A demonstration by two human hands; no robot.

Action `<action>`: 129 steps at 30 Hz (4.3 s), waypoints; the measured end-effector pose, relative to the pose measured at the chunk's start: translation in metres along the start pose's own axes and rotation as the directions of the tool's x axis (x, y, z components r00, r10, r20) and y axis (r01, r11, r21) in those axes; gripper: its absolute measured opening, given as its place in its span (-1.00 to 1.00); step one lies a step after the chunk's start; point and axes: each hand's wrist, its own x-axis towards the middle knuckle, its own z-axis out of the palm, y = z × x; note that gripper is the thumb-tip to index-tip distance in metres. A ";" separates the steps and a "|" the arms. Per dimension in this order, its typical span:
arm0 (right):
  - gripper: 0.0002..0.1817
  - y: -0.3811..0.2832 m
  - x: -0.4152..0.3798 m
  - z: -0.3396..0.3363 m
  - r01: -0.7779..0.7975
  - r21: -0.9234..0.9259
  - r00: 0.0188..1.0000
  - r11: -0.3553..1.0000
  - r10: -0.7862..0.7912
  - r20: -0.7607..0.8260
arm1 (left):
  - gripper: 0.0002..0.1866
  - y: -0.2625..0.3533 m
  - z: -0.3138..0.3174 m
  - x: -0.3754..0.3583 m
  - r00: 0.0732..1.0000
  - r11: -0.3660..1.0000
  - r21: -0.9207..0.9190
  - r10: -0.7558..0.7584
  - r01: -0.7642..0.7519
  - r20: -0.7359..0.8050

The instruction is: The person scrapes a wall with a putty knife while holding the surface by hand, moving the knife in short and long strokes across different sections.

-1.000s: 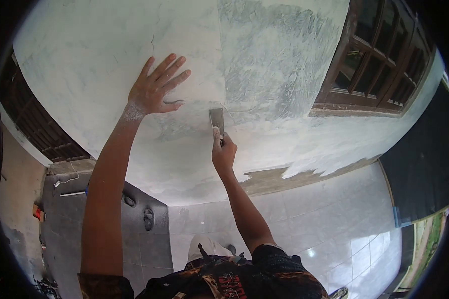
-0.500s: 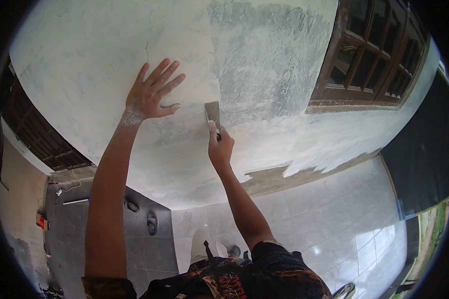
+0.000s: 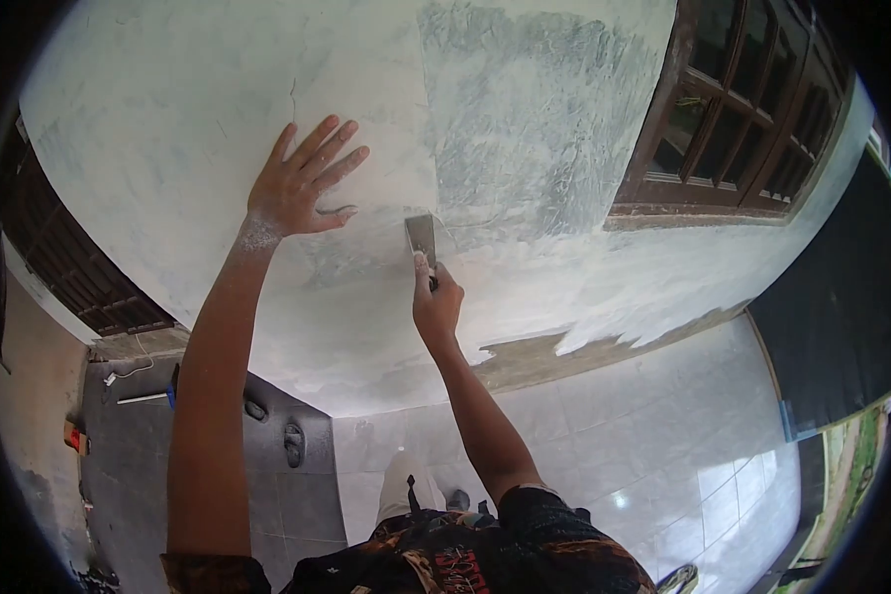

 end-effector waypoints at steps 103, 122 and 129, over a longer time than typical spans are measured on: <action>-0.49 -0.058 0.027 -0.003 0.234 0.031 0.971 0.972 -0.233 -0.049 | 0.03 0.002 0.000 0.000 0.999 0.998 -0.060 -0.008 0.005 -0.044; -0.52 -0.043 0.019 -0.008 0.120 -0.061 0.993 0.991 -0.119 0.013 | 0.02 0.002 -0.003 0.000 1.000 0.997 -0.072 -0.012 0.011 -0.020; -0.52 -0.043 0.020 -0.006 0.262 0.027 0.963 0.965 -0.260 -0.064 | -0.01 0.001 -0.002 0.000 0.999 0.998 -0.067 -0.006 0.004 -0.031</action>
